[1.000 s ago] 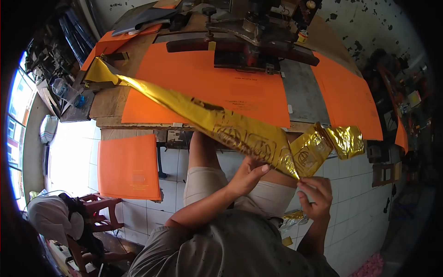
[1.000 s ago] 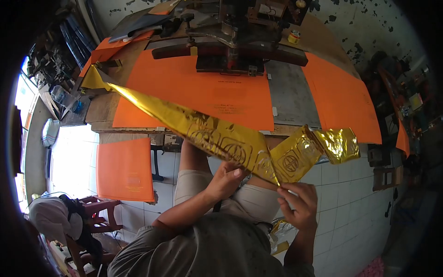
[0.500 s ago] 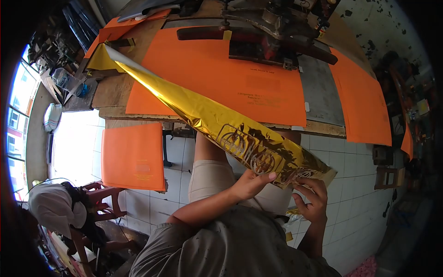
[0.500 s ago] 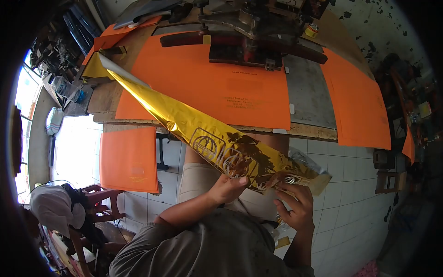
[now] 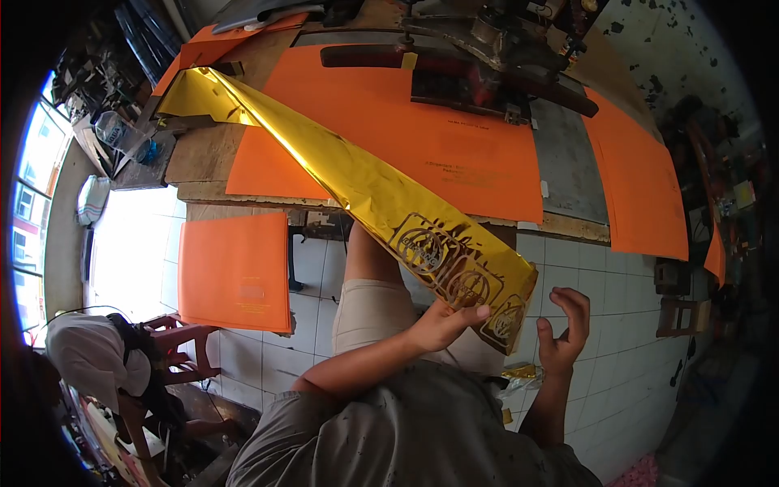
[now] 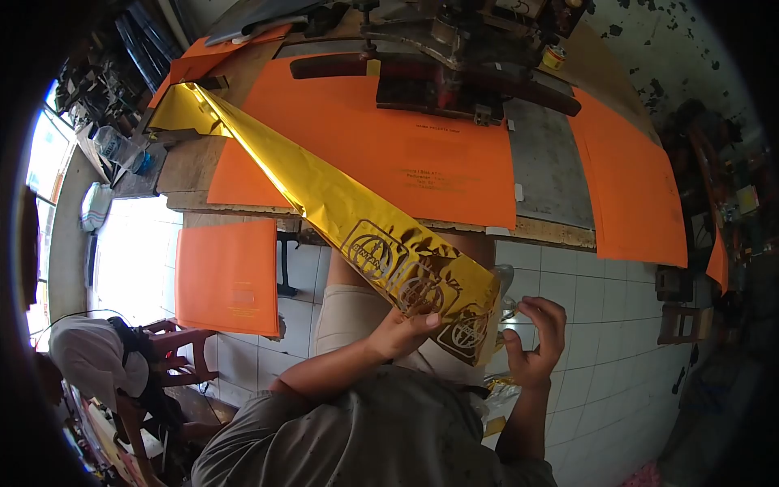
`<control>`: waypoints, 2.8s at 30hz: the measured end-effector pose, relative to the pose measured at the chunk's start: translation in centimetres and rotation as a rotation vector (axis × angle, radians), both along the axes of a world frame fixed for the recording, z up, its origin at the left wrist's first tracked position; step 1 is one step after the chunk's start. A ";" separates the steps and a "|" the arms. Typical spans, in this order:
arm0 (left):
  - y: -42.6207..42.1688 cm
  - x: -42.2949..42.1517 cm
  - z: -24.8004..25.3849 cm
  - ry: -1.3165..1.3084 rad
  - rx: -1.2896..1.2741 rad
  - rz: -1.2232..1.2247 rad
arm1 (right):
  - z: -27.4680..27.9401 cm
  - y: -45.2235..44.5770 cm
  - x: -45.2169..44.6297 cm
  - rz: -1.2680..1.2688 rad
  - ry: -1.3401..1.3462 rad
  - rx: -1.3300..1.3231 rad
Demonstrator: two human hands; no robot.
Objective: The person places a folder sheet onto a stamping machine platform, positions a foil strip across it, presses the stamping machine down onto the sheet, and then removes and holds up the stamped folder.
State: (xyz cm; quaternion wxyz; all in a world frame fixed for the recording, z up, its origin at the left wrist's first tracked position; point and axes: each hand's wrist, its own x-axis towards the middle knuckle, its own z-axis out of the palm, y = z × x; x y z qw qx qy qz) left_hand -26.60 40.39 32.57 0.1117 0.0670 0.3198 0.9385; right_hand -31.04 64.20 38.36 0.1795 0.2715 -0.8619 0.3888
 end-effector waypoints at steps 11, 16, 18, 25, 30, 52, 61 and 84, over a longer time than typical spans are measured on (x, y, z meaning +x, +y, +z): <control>-0.7 1.1 -0.6 0.063 -0.074 0.034 | -2.4 -1.1 -0.3 0.092 -0.228 -0.067; -3.7 3.8 0.2 0.043 -0.134 0.103 | -3.2 -2.3 -0.6 0.176 -0.287 -0.021; -5.9 6.0 -2.0 0.030 -0.101 0.144 | -3.9 -2.7 -1.0 0.177 -0.268 -0.034; -15.6 12.8 -5.6 -0.131 -0.269 0.806 | -7.2 -1.8 -6.5 -0.233 0.194 0.055; -20.5 14.1 -1.9 0.125 0.016 0.972 | -9.6 -1.0 -9.5 -0.362 0.257 0.074; -31.3 17.4 -5.8 -0.485 -0.320 1.335 | -9.9 -0.4 -9.2 -0.347 0.240 0.129; -29.4 14.0 -5.0 -0.558 -1.081 1.763 | -7.3 -1.1 -8.6 -0.338 0.281 0.100; -31.7 -3.9 5.9 -0.227 -2.089 1.104 | 1.6 -9.6 -17.4 -0.324 -0.182 0.352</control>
